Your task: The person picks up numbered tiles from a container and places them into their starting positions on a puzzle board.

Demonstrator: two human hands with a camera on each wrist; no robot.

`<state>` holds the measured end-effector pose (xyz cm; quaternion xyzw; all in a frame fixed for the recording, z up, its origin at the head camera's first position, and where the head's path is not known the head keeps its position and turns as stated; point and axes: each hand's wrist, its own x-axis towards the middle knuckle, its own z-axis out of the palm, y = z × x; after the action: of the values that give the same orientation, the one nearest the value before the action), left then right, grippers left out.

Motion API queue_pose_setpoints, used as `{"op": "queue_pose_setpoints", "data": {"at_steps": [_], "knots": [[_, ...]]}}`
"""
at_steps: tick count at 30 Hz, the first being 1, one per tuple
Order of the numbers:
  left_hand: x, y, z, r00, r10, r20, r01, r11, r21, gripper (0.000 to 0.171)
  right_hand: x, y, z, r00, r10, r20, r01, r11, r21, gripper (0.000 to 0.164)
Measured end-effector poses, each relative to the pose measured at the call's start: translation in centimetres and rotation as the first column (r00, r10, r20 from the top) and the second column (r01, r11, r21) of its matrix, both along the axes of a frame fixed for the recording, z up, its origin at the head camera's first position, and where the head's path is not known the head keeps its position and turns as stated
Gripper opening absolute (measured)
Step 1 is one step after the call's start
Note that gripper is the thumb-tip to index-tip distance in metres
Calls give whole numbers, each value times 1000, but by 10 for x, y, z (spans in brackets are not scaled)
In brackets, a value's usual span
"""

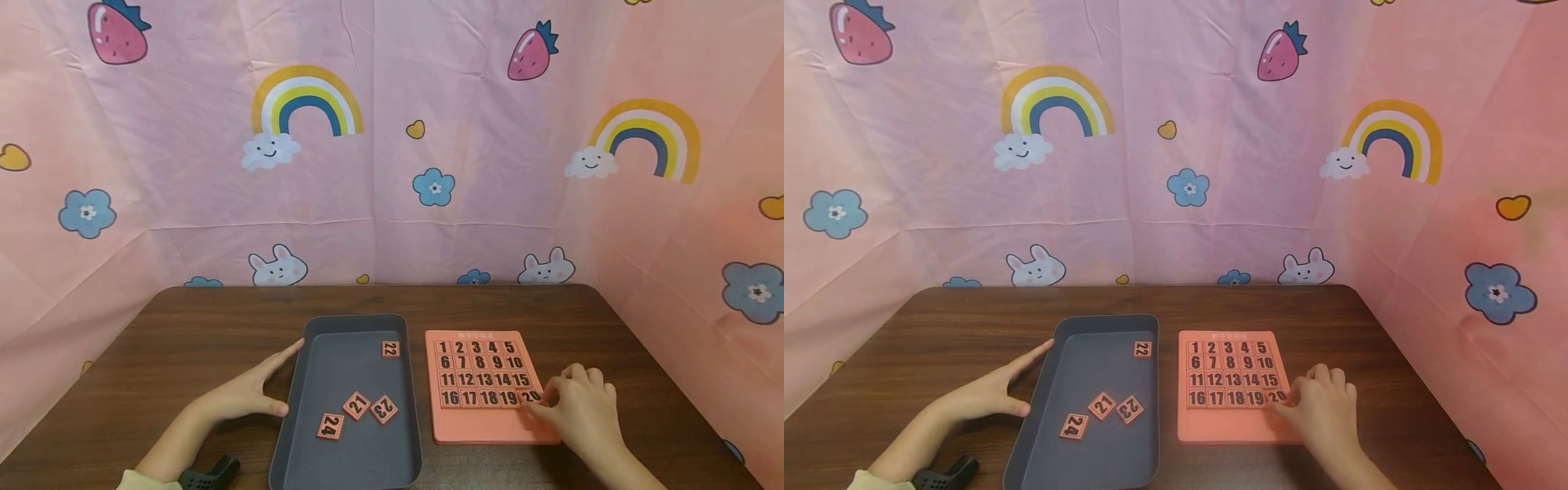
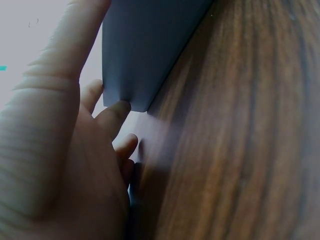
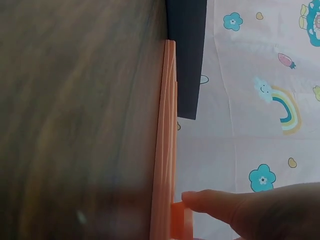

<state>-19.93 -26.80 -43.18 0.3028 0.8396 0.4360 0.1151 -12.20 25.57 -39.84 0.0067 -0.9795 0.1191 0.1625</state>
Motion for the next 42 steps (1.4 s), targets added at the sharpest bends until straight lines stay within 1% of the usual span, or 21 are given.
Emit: {"op": "queue_pose_setpoints", "data": {"at_steps": [4,11,19,21,23,25,27,29,31,35,37,39,42], "knots": [[0,1,0,1000,-4,-7,4,1000,6,104,-1,0,-2,999,-1,48,1,1000,5,43],[0,1,-1,1000,-9,-11,9,1000,13,104,-3,1,-7,999,16,48,-16,1000,9,46],[1,2,1,1000,-8,-5,8,1000,13,103,-4,1,-8,999,25,47,-25,1000,0,36],[1,2,2,1000,-7,-3,7,1000,10,103,-4,1,-7,999,30,35,-31,999,9,35],[2,2,2,1000,-4,1,4,1000,6,103,-3,-1,-5,999,43,4,-43,999,19,34],[2,2,2,1000,-4,2,4,1000,5,103,-3,-4,-3,997,67,-38,-66,997,27,32],[2,2,2,1000,-4,13,4,1000,5,103,-3,-9,1,991,108,-84,-106,994,23,31],[2,2,1,1000,-5,22,5,1000,7,103,-4,-18,6,979,157,-127,-157,988,10,30],[1,1,1,1000,-7,16,7,1000,11,103,-6,-29,10,966,205,-156,-209,978,-12,31],[1,1,0,1000,-6,13,6,1000,16,103,-11,-51,14,928,303,-215,-321,945,-55,32],[0,1,-1,1000,-5,16,5,1000,16,103,-13,-62,16,899,359,-250,-384,922,-58,32],[0,1,-2,1000,-3,21,3,1000,15,104,-15,-72,17,864,420,-279,-452,890,-62,33],[-1,0,-4,1000,-4,16,4,1000,17,104,-19,-88,18,817,499,-290,-537,841,-65,33]]}}
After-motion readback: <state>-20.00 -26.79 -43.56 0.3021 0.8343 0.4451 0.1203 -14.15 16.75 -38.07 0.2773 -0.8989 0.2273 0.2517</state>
